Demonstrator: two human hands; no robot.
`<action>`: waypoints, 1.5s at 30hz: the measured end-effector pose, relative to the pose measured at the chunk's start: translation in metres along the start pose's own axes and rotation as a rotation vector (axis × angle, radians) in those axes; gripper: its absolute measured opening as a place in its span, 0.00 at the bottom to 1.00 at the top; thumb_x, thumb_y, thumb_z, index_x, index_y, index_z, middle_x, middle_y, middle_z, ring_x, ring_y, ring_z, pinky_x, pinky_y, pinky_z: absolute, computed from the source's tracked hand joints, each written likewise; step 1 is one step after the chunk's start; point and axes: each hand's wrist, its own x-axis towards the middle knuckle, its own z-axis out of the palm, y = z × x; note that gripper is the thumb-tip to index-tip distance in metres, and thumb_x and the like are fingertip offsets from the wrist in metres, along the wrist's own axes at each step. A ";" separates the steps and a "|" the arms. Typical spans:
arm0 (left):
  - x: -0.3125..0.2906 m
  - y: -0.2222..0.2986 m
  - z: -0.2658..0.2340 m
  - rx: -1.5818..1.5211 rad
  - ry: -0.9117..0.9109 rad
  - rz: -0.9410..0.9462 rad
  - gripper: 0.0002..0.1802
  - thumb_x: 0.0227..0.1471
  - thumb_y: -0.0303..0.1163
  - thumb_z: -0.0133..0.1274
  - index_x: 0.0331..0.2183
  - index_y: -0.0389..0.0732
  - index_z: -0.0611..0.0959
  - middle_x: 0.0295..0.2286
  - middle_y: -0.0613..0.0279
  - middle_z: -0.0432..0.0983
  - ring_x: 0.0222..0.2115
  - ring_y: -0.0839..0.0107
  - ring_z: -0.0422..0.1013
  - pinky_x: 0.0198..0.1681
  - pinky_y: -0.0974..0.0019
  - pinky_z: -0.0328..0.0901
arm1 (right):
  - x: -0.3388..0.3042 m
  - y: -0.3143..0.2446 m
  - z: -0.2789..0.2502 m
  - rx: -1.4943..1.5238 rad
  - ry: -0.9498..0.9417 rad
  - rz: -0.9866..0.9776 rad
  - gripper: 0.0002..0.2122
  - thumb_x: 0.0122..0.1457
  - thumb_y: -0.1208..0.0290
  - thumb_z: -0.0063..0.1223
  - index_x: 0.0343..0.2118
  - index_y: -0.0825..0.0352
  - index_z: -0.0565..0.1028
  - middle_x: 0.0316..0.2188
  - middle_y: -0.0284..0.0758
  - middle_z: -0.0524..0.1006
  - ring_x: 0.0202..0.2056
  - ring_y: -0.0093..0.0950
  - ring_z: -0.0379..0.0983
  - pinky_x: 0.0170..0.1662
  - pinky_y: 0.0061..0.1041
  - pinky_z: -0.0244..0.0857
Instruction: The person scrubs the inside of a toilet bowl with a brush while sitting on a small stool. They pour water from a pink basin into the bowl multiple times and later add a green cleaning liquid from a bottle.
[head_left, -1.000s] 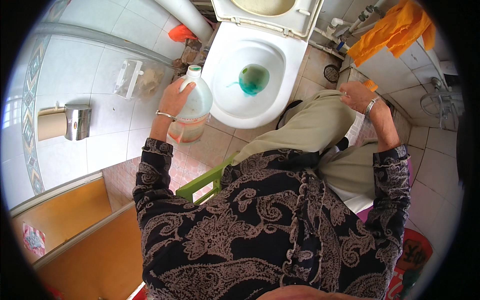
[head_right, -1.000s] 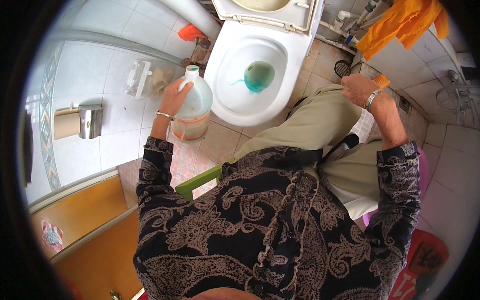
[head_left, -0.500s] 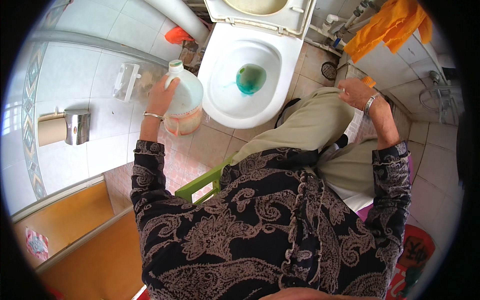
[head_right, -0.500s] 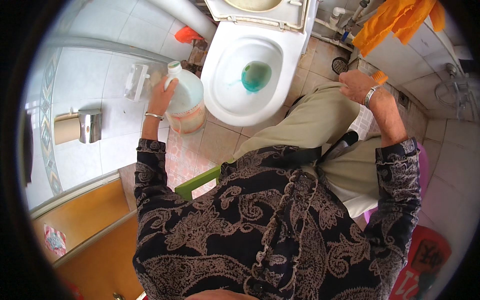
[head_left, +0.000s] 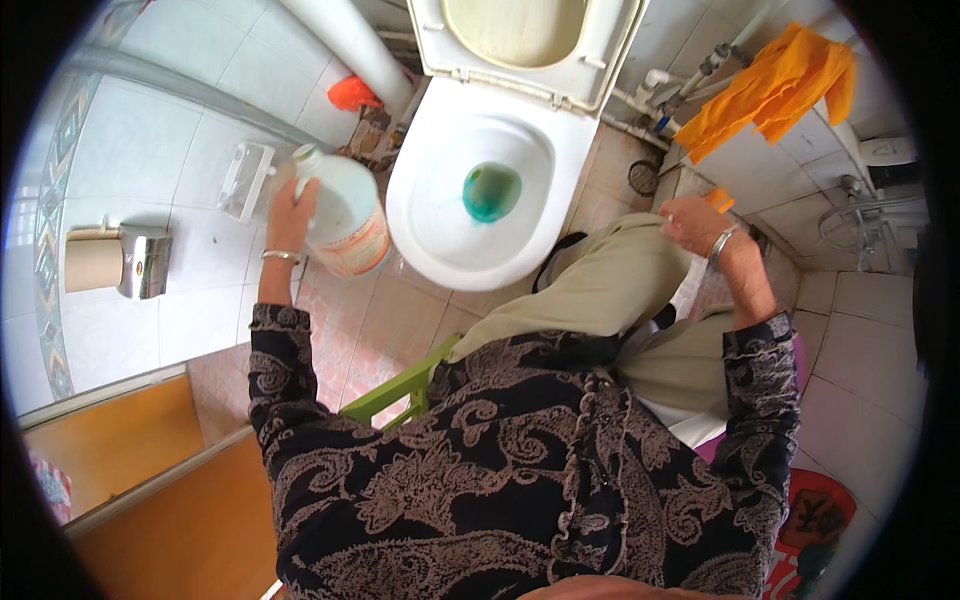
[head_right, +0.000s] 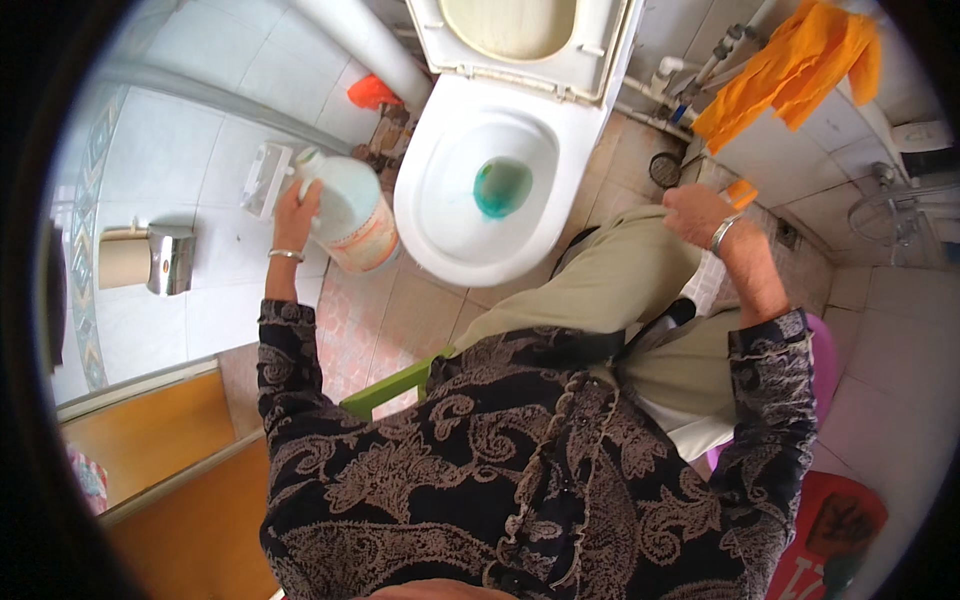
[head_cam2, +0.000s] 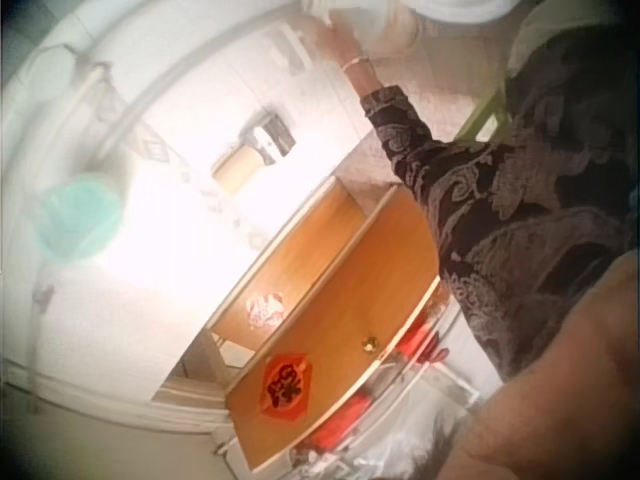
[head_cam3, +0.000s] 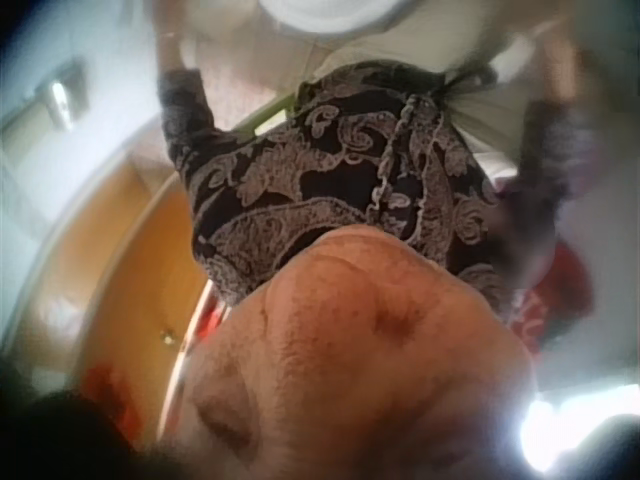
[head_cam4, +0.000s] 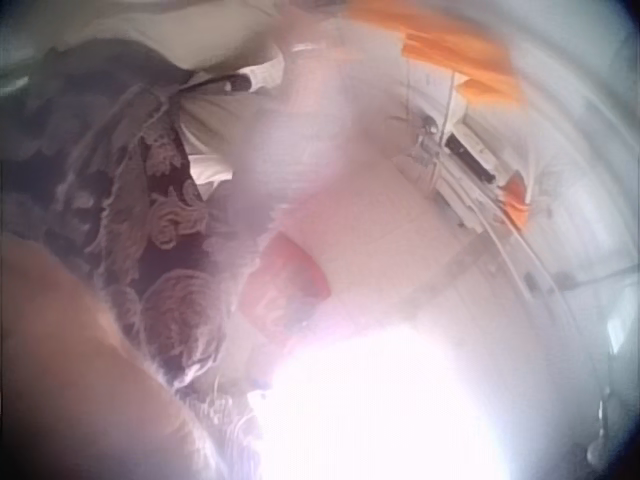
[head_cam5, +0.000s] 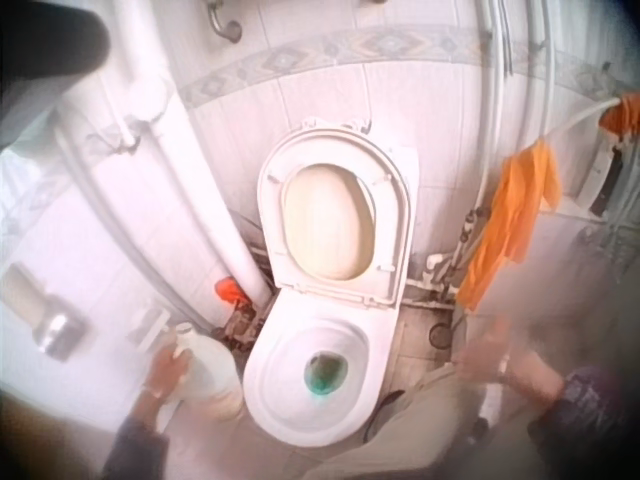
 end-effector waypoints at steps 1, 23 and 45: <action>0.001 -0.012 -0.001 -0.077 0.044 -0.045 0.17 0.54 0.43 0.52 0.24 0.39 0.76 0.16 0.70 0.66 0.17 0.81 0.60 0.21 0.72 0.55 | -0.001 0.000 0.003 0.008 0.014 0.002 0.11 0.50 0.67 0.48 0.30 0.69 0.74 0.28 0.48 0.75 0.35 0.46 0.71 0.39 0.41 0.65; 0.017 -0.086 0.039 -0.354 0.045 -0.148 0.13 0.47 0.40 0.58 0.22 0.42 0.78 0.17 0.75 0.66 0.17 0.82 0.61 0.18 0.75 0.58 | 0.061 -0.021 -0.252 0.240 1.367 -0.138 0.11 0.60 0.66 0.46 0.40 0.65 0.77 0.31 0.40 0.79 0.32 0.30 0.76 0.37 0.27 0.68; 0.159 -0.059 0.024 -0.436 0.243 -0.216 0.13 0.50 0.40 0.56 0.28 0.39 0.82 0.22 0.70 0.74 0.23 0.80 0.68 0.24 0.75 0.66 | 0.140 0.062 -0.288 0.660 1.297 -0.075 0.13 0.58 0.68 0.50 0.44 0.68 0.75 0.32 0.34 0.78 0.31 0.20 0.72 0.36 0.20 0.66</action>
